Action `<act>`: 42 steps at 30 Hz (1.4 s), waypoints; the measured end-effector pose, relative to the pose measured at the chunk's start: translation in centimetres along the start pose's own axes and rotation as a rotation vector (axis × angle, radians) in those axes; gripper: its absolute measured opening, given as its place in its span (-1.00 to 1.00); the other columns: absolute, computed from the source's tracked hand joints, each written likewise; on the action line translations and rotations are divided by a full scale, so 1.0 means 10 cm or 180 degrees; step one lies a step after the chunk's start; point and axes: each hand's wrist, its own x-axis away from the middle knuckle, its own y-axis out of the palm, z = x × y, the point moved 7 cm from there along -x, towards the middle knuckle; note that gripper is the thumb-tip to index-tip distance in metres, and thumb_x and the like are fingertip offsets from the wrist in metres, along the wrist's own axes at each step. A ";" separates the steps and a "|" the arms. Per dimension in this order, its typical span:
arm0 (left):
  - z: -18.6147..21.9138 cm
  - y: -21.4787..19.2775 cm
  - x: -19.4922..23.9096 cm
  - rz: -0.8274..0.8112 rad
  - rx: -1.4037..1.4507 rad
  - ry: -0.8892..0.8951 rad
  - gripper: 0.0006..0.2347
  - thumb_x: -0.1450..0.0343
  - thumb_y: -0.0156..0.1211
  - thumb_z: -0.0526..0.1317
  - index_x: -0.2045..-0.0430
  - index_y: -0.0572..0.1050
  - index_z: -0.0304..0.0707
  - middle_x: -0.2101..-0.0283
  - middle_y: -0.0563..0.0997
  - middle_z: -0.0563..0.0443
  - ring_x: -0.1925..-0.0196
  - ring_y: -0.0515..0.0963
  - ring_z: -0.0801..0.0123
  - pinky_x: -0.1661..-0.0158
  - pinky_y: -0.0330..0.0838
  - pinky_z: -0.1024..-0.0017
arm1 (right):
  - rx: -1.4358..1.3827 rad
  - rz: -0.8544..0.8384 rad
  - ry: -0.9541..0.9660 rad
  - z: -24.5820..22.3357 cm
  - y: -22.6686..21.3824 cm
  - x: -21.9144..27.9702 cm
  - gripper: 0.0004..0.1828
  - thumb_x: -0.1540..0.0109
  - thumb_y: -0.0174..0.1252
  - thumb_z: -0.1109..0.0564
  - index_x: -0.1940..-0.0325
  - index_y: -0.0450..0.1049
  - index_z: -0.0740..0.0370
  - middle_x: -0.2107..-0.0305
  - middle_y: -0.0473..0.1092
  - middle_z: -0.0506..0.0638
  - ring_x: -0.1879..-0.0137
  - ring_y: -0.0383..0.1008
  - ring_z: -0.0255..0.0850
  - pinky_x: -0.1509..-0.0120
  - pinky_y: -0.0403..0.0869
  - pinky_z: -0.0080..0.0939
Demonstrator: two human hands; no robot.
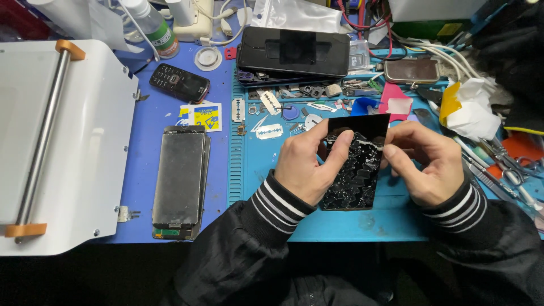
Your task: Repairing a cracked smartphone screen at a workbench.
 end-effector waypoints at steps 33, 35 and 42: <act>-0.08 -0.03 -0.01 0.0102 0.0748 0.0068 -0.79 -0.50 0.13 -0.18 0.46 0.57 -0.32 0.66 0.57 -0.16 0.63 0.51 0.36 0.73 0.42 0.47 | 0.0037 0.0178 -0.0700 0.02 0.01 -0.07 -0.81 -0.24 0.14 0.20 0.32 0.68 0.20 0.74 0.47 0.03 0.65 0.44 -0.28 0.54 0.55 -0.28; -0.03 -0.04 -0.02 0.0130 0.0783 0.0074 -0.79 -0.50 0.13 -0.19 0.47 0.57 -0.32 0.66 0.57 -0.16 0.62 0.51 0.37 0.73 0.42 0.46 | 0.0279 0.0155 -0.0822 0.04 0.00 -0.06 -0.83 -0.21 0.17 0.17 0.36 0.68 0.13 0.74 0.45 0.01 0.66 0.41 -0.25 0.56 0.52 -0.28; -0.03 -0.01 -0.01 0.0106 0.0826 0.0085 -0.79 -0.50 0.14 -0.18 0.47 0.56 -0.31 0.65 0.58 -0.16 0.61 0.53 0.36 0.73 0.42 0.47 | -0.0225 0.0315 -0.0670 -0.06 0.01 -0.12 -0.64 -0.34 0.01 0.11 0.42 0.64 0.23 0.80 0.41 0.00 0.64 0.42 -0.35 0.55 0.50 -0.37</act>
